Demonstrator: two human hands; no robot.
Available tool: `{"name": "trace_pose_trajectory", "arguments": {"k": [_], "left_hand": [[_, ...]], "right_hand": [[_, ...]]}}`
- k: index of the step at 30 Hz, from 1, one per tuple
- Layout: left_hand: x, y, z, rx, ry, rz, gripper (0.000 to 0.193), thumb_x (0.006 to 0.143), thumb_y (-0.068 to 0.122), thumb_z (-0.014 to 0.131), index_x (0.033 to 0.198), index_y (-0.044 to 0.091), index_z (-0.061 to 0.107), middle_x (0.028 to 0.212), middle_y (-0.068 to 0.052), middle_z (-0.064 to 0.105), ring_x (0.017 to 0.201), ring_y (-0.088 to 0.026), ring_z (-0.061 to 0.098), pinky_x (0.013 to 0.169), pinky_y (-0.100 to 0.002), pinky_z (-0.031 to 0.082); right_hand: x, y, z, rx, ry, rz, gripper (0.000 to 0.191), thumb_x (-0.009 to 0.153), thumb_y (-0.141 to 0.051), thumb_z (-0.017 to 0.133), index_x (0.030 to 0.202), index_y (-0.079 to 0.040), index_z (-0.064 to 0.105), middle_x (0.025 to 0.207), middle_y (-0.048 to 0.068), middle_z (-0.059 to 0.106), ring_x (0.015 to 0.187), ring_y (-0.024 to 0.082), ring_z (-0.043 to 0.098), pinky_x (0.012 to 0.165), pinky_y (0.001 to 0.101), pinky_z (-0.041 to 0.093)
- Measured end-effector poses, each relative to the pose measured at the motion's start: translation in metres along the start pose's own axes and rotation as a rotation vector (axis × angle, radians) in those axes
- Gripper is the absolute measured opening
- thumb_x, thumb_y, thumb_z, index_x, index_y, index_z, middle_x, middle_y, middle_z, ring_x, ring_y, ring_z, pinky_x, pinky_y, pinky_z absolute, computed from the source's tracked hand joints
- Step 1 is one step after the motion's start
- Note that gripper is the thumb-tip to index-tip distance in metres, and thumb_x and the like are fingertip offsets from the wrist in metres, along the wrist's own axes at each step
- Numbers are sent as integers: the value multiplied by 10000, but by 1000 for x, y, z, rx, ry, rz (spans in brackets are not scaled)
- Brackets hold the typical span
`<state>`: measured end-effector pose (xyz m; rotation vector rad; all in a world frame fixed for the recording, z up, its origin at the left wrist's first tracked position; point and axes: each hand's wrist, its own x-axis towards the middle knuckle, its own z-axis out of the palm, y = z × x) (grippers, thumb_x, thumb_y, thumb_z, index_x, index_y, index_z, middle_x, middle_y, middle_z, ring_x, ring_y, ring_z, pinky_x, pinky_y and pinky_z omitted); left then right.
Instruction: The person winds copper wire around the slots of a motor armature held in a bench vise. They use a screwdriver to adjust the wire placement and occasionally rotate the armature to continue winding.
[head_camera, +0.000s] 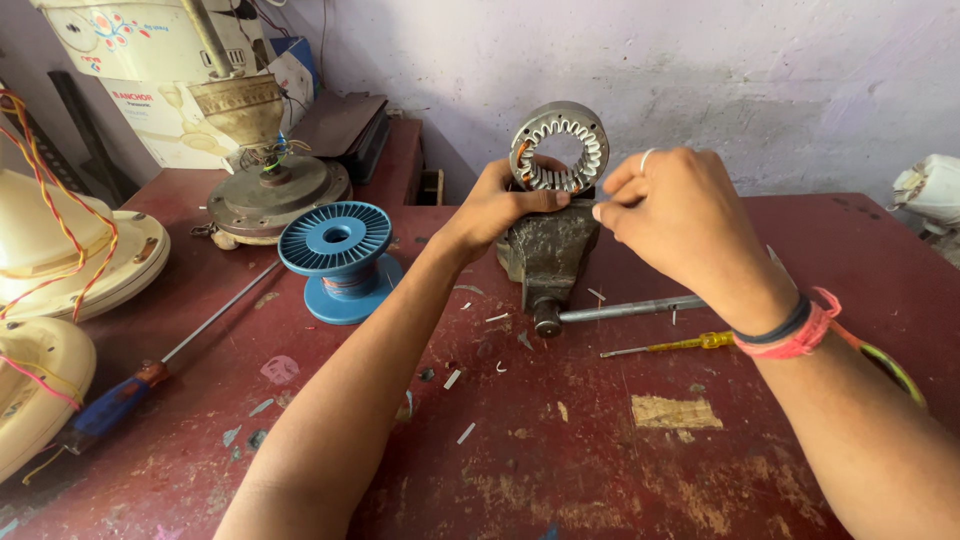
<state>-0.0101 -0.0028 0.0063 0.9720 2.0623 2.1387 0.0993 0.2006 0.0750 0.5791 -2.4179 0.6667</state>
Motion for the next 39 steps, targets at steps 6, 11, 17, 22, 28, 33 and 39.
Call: {"name": "trace_pose_trajectory", "arguments": {"k": [6,11,17,22,28,33,39], "left_hand": [[1,-1,0,12,8,-7,492,788,154,823,1217,-20,658,1050,-123,749,967,-188,713,897,-331,574],[0,1,-1,7,8,-18,506,789,161,820,1231,-13,646,1053,-128,752,970,-192,715,899,-333,574],[0,4,0,16,14,-52,504,792,168,817,1236,-15,662,1053,-123,750,966,-188,720,897,-332,578],[0,5,1,-7,11,-59,492,791,169,804,1231,-5,667,1044,-119,753,951,-186,720,880,-332,577],[1,4,1,-12,23,-49,471,788,157,808,1204,-6,659,1032,-115,752,946,-179,715,877,-322,570],[0,2,0,-49,9,-27,451,792,146,807,1199,-3,678,1036,-106,747,954,-173,706,886,-321,566],[0,0,-1,-24,22,-22,449,789,155,822,1190,1,690,1024,-97,744,942,-168,702,876,-318,570]], "right_hand": [[0,-3,8,53,-66,81,132,848,-90,746,952,-18,784,800,127,786,657,201,756,609,338,570],[2,-4,14,123,-15,3,126,868,-88,716,951,-14,774,802,110,781,667,174,755,606,321,570],[4,-1,6,5,-117,23,108,823,-76,722,881,-6,780,734,130,770,626,204,748,601,338,564],[5,0,3,-27,-176,39,114,817,-94,731,863,1,774,710,139,761,603,214,741,597,349,559],[5,-2,-2,-37,-223,46,110,793,-80,722,839,5,776,683,145,757,571,212,726,574,352,547],[4,-10,-12,-49,-278,102,122,752,-68,706,820,7,773,621,165,737,525,234,705,554,371,533],[1,-20,-17,-82,-294,98,129,747,-94,706,807,5,763,617,169,721,514,242,705,544,374,530]]}}
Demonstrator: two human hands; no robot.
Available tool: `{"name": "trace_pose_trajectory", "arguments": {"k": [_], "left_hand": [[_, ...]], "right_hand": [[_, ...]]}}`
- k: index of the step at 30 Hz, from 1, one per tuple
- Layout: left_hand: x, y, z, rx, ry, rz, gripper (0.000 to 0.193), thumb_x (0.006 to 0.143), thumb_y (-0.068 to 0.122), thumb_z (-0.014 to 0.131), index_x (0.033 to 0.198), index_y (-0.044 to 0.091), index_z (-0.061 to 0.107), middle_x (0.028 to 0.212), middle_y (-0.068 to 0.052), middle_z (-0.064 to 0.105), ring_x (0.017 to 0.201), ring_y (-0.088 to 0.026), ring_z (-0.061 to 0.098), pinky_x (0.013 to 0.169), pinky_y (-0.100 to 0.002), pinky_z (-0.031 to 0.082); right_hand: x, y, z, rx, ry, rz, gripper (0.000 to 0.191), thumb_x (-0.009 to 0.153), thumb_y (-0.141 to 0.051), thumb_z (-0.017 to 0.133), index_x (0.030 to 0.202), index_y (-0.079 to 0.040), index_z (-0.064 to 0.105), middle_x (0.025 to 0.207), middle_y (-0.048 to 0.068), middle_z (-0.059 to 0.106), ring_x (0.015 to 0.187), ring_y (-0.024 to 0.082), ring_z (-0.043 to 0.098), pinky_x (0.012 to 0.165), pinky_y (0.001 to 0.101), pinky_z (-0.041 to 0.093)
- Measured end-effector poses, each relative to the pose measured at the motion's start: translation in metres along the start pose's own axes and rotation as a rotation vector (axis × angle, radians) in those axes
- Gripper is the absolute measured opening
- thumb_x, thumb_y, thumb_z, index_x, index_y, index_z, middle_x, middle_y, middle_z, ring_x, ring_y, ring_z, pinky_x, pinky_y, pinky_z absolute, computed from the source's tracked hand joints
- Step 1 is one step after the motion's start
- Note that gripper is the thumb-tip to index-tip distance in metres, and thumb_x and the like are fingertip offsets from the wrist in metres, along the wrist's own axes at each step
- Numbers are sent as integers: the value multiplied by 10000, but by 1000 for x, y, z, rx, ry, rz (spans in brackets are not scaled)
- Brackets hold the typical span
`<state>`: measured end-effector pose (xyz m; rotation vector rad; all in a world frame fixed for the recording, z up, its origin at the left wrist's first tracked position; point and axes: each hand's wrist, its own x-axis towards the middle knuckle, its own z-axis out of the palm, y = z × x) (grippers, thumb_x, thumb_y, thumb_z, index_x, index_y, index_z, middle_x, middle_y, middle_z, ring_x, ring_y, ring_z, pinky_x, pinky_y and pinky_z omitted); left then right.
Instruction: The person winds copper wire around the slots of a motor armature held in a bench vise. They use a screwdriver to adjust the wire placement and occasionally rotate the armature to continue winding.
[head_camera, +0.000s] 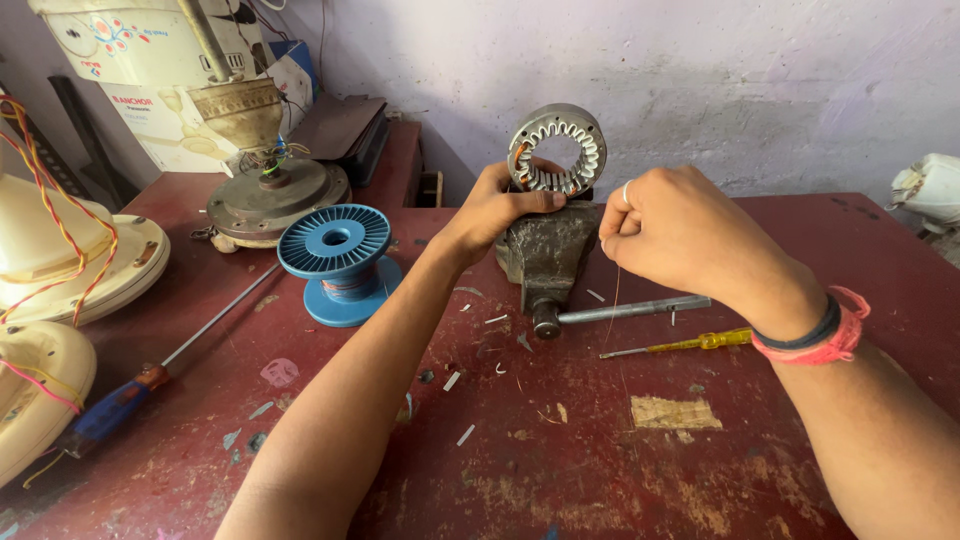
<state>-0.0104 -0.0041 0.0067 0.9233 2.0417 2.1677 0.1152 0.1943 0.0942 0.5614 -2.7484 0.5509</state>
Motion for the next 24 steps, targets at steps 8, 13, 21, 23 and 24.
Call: {"name": "trace_pose_trajectory", "arguments": {"k": [8,13,21,23,24], "left_hand": [[3,2,-2,27,5,7,449,764,143,831,1168,-4,699,1010,-102,752,917,-172,714,858,-323,588],[7,2,-1,11,37,-11,406,748,128,830,1112,-16,722,967,-105,762,869,-175,717,816,-328,596],[10,2,0,31,65,-58,379,734,121,823,1073,-25,737,964,-102,765,862,-173,718,809,-322,593],[9,2,1,28,72,-66,390,732,122,821,1083,-20,726,963,-99,762,865,-173,718,807,-322,592],[9,1,1,23,71,-65,398,733,122,819,1092,-19,721,964,-98,760,868,-171,715,808,-321,590]], "right_hand": [[0,-6,-3,-60,-64,29,117,766,-102,705,776,-1,763,572,171,686,478,258,668,527,386,514],[-5,-24,0,-28,-257,40,101,731,-115,706,730,-46,780,553,119,722,470,203,694,512,363,527],[-63,-89,42,155,-763,-249,93,660,-80,657,638,-50,742,545,103,691,456,177,646,468,363,507],[-79,-99,42,145,-897,-357,92,677,-98,672,640,-51,743,542,96,688,457,158,634,459,353,501],[-84,-102,40,141,-959,-410,95,686,-106,679,641,-52,743,540,93,687,457,148,627,455,348,499]]}}
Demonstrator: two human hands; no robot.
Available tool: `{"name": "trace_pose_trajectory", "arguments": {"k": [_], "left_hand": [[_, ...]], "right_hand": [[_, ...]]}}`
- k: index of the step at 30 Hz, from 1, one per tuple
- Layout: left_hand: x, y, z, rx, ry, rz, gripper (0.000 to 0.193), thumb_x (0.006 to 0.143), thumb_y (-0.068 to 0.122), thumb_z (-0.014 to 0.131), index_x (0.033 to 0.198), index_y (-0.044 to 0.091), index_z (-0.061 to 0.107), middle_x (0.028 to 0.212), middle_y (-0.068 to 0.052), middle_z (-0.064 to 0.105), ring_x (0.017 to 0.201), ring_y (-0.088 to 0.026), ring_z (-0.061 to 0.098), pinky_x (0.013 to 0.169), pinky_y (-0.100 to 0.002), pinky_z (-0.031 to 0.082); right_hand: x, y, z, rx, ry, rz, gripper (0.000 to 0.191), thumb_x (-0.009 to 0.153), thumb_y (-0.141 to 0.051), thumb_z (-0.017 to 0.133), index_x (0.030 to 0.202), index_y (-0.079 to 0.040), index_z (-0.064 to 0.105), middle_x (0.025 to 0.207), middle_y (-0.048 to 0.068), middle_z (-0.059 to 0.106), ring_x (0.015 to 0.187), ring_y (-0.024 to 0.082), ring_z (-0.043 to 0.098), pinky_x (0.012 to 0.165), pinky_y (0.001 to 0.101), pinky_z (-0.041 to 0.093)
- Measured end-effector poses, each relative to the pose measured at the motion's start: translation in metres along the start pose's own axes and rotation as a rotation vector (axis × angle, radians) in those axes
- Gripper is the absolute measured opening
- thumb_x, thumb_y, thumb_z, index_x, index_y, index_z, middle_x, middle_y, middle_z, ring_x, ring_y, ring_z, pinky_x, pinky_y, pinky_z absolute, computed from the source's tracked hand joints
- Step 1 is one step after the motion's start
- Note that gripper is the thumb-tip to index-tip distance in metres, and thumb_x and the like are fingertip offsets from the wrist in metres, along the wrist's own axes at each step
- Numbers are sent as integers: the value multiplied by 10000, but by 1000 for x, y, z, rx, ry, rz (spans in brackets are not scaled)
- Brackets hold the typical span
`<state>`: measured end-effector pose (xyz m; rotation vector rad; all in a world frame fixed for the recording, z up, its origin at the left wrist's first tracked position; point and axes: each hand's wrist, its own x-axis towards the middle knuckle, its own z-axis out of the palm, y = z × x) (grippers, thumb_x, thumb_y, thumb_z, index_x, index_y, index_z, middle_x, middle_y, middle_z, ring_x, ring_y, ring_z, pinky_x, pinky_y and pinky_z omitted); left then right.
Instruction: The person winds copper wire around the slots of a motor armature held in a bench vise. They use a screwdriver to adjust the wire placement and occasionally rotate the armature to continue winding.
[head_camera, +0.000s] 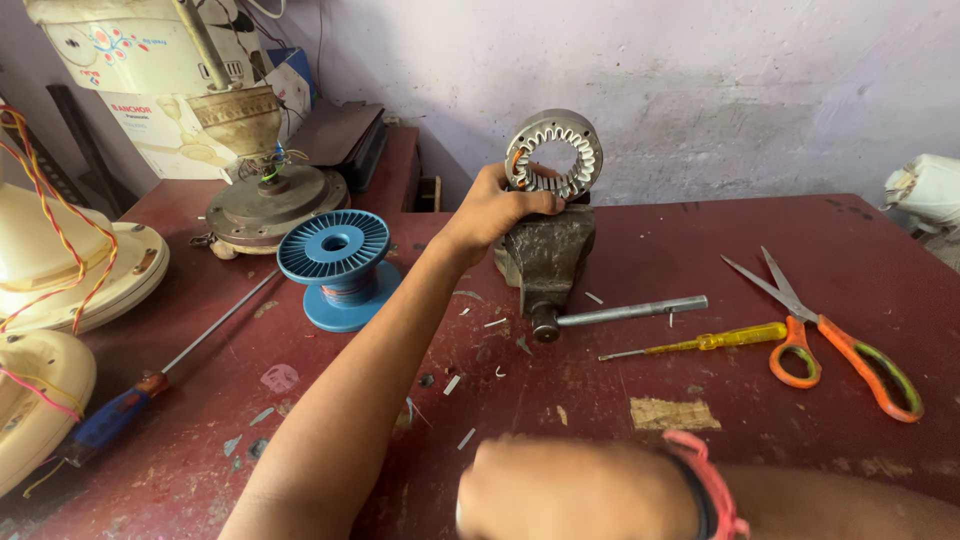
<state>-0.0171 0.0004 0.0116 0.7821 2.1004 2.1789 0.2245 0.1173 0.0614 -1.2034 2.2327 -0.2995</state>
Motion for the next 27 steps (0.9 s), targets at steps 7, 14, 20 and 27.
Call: {"name": "trace_pose_trajectory", "arguments": {"k": [7,14,20,27], "left_hand": [[-2,1,-3,-5,-32,22,447,749,124,814,1152,-28,694,1001,-89,757,915,-172,706,869,-332,573],[0,-2,-14,-210,-113,46,604,772,17,776,1345,-45,596,1182,-149,714,1121,-239,696,1031,-339,541],[3,-3,-7,-332,-86,54,630,744,-84,783,1338,-48,574,1171,-123,682,1075,-250,695,1001,-398,587],[-4,-1,0,-298,-79,90,644,750,-89,791,1354,-6,586,1138,-93,690,1075,-221,694,1001,-373,584]], "right_hand": [[-12,26,-16,128,68,-106,148,746,-167,730,647,-58,745,529,69,680,458,80,583,426,312,481],[-7,159,-101,297,1518,-262,186,965,-104,762,1084,15,683,825,110,705,699,150,653,652,296,531],[17,207,-100,704,1274,-302,729,830,-78,797,1460,9,440,1168,130,713,1060,190,711,987,351,602],[24,211,-97,662,1198,-266,632,862,-50,788,1413,34,490,1150,141,719,1055,180,707,938,344,605]]}}
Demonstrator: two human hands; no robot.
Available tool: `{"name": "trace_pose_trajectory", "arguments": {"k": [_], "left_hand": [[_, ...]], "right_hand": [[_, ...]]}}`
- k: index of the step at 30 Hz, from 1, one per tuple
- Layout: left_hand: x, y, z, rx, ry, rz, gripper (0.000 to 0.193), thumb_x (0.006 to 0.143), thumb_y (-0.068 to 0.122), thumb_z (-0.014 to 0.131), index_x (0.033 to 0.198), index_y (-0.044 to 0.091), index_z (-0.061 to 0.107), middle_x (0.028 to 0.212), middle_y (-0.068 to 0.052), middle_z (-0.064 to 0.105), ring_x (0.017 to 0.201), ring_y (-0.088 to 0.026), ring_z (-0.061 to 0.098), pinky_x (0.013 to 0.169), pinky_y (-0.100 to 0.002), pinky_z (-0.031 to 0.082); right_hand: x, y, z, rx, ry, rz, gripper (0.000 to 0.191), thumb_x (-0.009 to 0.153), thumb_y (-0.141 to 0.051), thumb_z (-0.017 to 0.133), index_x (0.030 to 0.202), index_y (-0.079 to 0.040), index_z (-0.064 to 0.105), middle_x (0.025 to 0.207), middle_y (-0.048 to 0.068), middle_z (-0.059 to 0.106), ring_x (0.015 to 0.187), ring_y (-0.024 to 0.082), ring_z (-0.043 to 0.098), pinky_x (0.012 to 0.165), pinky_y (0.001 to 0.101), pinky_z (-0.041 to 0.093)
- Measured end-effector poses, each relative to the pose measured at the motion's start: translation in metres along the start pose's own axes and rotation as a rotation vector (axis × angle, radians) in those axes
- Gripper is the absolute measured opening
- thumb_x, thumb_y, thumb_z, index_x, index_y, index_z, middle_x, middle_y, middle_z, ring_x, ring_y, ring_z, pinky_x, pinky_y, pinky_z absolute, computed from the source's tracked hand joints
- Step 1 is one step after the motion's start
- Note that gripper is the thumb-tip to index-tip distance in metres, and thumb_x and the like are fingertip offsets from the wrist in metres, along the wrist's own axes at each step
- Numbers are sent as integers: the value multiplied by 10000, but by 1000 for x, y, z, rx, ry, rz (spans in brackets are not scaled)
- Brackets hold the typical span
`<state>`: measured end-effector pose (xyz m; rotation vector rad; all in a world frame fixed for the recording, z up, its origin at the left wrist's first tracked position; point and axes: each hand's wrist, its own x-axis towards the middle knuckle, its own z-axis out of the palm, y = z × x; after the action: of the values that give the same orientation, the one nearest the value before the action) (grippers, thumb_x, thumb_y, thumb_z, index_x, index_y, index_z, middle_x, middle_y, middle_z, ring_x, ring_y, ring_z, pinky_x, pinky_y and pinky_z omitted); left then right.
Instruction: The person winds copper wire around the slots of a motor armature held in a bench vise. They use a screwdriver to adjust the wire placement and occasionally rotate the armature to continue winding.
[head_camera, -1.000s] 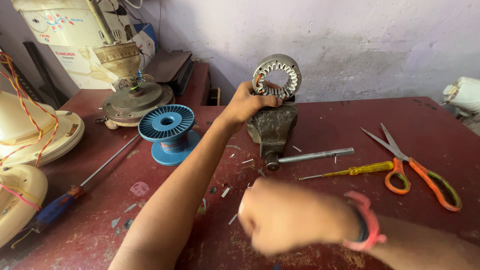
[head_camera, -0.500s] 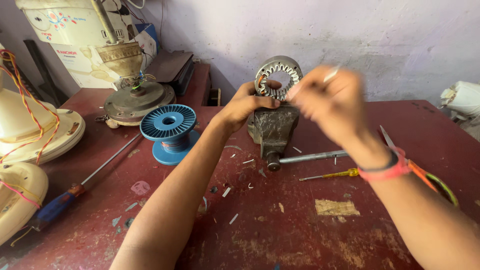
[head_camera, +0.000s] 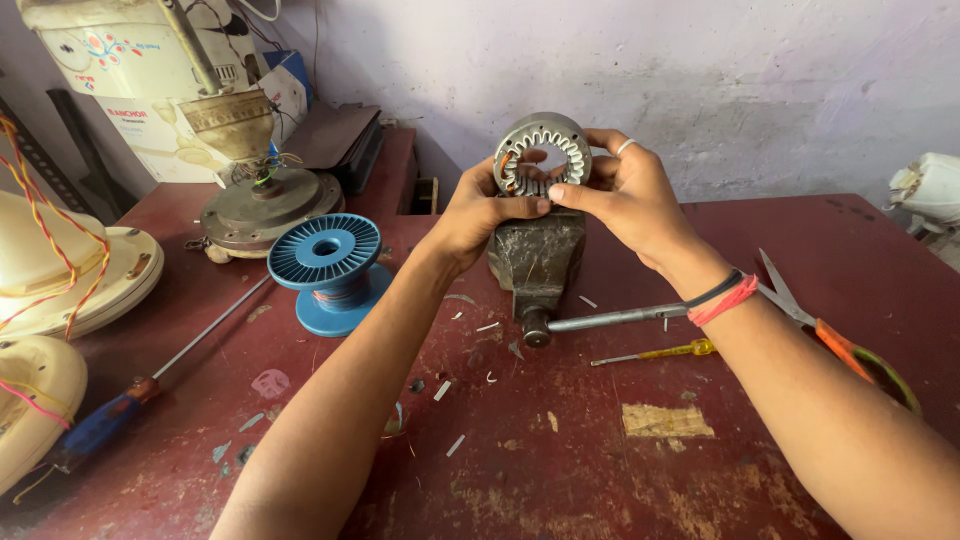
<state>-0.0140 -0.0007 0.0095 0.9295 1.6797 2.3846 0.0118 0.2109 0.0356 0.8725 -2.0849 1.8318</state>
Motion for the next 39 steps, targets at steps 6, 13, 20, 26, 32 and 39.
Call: {"name": "trace_pose_trajectory", "arguments": {"k": [6,13,20,26,32,39], "left_hand": [[0,-7,-2,5,9,42,604,768,-82,802,1332,21,612,1155,-79,686,1078,-215,687,979,-371,585],[0,-7,-2,62,1,47,561,789,-69,811,1313,-10,619,1169,-121,726,1085,-231,704,1000,-390,590],[1,2,-1,142,-15,18,668,768,-29,808,1395,7,579,1210,-168,732,1096,-241,717,1028,-389,584],[0,3,-2,201,-8,17,643,753,3,805,1359,-41,595,1199,-174,740,1074,-234,718,1014,-375,578],[2,2,-4,236,-9,22,609,755,39,803,1328,-48,615,1188,-159,722,1067,-223,714,1008,-366,574],[3,-1,-8,238,-11,47,576,765,62,804,1306,-47,640,1213,-148,702,1079,-206,700,1004,-351,564]], "right_hand": [[0,-1,-3,8,8,44,645,829,-34,807,1394,25,502,1104,133,730,1018,176,713,906,335,607],[0,-5,-7,80,-53,90,655,805,-28,816,1367,46,487,1089,157,741,1037,194,721,943,345,600],[3,-7,-6,-54,-38,100,602,794,-5,801,1310,45,496,1062,160,741,1006,195,726,905,333,605],[3,-8,-3,-109,-17,64,605,781,-11,812,1268,22,455,1027,165,745,974,185,730,878,320,606],[-4,-9,-9,-383,182,-174,352,889,-113,823,1135,3,600,957,140,731,825,145,713,710,261,589],[-36,-54,-4,-488,-17,-525,154,933,-76,759,840,-33,644,923,54,728,603,97,612,546,221,482]]}}
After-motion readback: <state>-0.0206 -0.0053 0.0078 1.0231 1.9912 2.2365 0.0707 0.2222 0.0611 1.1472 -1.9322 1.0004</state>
